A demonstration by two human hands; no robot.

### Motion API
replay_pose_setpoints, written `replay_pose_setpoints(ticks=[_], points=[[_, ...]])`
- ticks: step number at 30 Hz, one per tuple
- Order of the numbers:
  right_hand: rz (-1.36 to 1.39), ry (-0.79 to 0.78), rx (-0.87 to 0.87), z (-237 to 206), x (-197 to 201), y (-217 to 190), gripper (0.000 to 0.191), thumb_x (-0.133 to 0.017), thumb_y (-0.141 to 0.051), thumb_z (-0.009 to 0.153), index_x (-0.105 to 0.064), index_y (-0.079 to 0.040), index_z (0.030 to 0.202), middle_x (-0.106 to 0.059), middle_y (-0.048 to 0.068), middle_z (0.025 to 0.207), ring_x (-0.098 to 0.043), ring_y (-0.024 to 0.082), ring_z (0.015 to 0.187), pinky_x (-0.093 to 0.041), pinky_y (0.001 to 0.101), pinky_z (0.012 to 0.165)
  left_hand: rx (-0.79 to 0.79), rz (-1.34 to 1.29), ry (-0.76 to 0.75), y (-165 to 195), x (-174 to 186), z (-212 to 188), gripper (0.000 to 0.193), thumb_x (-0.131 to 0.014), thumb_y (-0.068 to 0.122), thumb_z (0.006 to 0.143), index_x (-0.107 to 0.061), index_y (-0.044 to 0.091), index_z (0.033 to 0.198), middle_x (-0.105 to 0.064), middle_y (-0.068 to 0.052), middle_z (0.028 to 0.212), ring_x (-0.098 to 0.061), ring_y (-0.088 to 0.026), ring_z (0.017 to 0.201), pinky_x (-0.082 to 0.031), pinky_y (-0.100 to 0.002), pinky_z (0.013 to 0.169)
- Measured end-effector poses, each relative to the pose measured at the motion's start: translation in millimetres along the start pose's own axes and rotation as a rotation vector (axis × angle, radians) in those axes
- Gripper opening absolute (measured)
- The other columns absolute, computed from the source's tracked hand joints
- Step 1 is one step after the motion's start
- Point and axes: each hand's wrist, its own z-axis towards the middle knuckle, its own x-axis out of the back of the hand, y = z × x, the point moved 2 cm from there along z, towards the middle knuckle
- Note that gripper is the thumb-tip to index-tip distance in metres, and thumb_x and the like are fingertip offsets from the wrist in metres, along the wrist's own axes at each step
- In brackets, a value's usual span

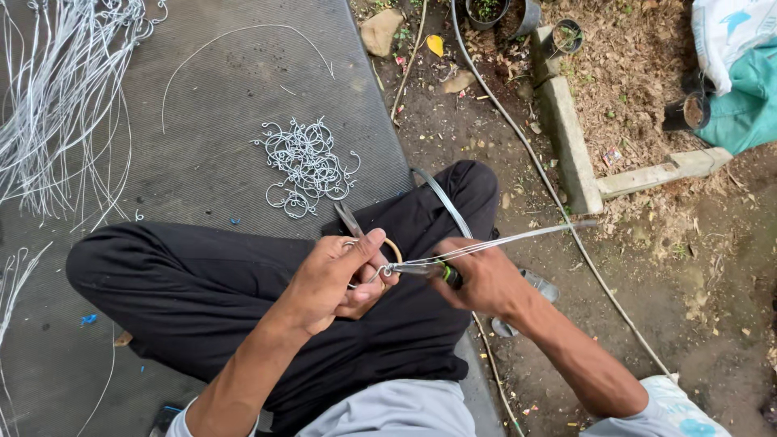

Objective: The person sits on a ground mat and cuts lengths of wire from a coil using scissors, then bends the cut pieces by hand into hooked shapes, adding them to a pile of finished wire hooks on the mat.

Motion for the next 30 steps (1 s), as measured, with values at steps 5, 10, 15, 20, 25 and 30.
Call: replay_pose_setpoints(ticks=[5,10,15,20,25,30], points=[[-0.286,0.167,0.223,9,7,3,0.027,-0.082,-0.012,0.082,-0.057,-0.005,0.086,-0.061,0.010,0.077,-0.063,0.030,0.071,-0.053,0.0417,0.063,0.056,-0.076,-0.038,-7,3,3,0.057,-0.049,0.041,0.108,-0.064,-0.008,0.082,-0.044,0.000,0.049,-0.029,-0.004,0.034,-0.018,-0.022,0.030],[-0.328,0.143,0.194,16,11,-2,0.032,-0.079,-0.013,0.077,-0.061,-0.004,0.102,-0.065,0.013,0.092,-0.064,0.033,0.086,-0.054,0.0436,0.078,0.003,-0.083,-0.111,-4,7,7,0.056,-0.047,0.040,0.107,-0.066,-0.006,0.082,-0.042,0.002,0.048,-0.028,-0.003,0.035,-0.018,-0.021,0.030],[-0.239,0.149,-0.015,15,5,-10,0.038,-0.072,-0.015,0.087,-0.061,-0.007,0.123,-0.070,0.013,0.113,-0.066,0.036,0.103,-0.053,0.0446,0.084,-0.042,-0.124,-0.145,-3,3,2,0.053,-0.048,0.039,0.109,-0.066,-0.003,0.082,-0.043,0.003,0.052,-0.030,-0.003,0.039,-0.020,-0.021,0.033],[-0.014,0.117,-0.167,7,-6,-16,0.041,-0.069,-0.011,0.091,-0.056,-0.005,0.129,-0.068,0.018,0.114,-0.066,0.040,0.105,-0.054,0.0462,0.086,-0.191,0.047,-0.003,-2,1,3,0.052,-0.053,0.036,0.109,-0.067,-0.006,0.082,-0.045,0.001,0.055,-0.037,-0.003,0.046,-0.026,-0.020,0.040],[0.034,0.086,-0.217,3,-11,-25,0.040,-0.070,-0.012,0.091,-0.054,-0.004,0.126,-0.068,0.017,0.112,-0.067,0.038,0.102,-0.054,0.0456,0.082,-0.276,0.056,-0.009,-4,-4,9,0.048,-0.053,0.035,0.106,-0.067,-0.005,0.083,-0.048,-0.001,0.055,-0.041,-0.006,0.046,-0.034,-0.023,0.044],[-0.040,0.113,-0.157,8,-10,-32,0.034,-0.070,-0.012,0.092,-0.056,-0.003,0.121,-0.068,0.017,0.108,-0.065,0.039,0.100,-0.053,0.0467,0.081,-0.298,0.010,-0.015,-10,-4,11,0.049,-0.055,0.034,0.107,-0.066,-0.006,0.081,-0.045,0.001,0.056,-0.042,-0.007,0.047,-0.035,-0.024,0.045]])
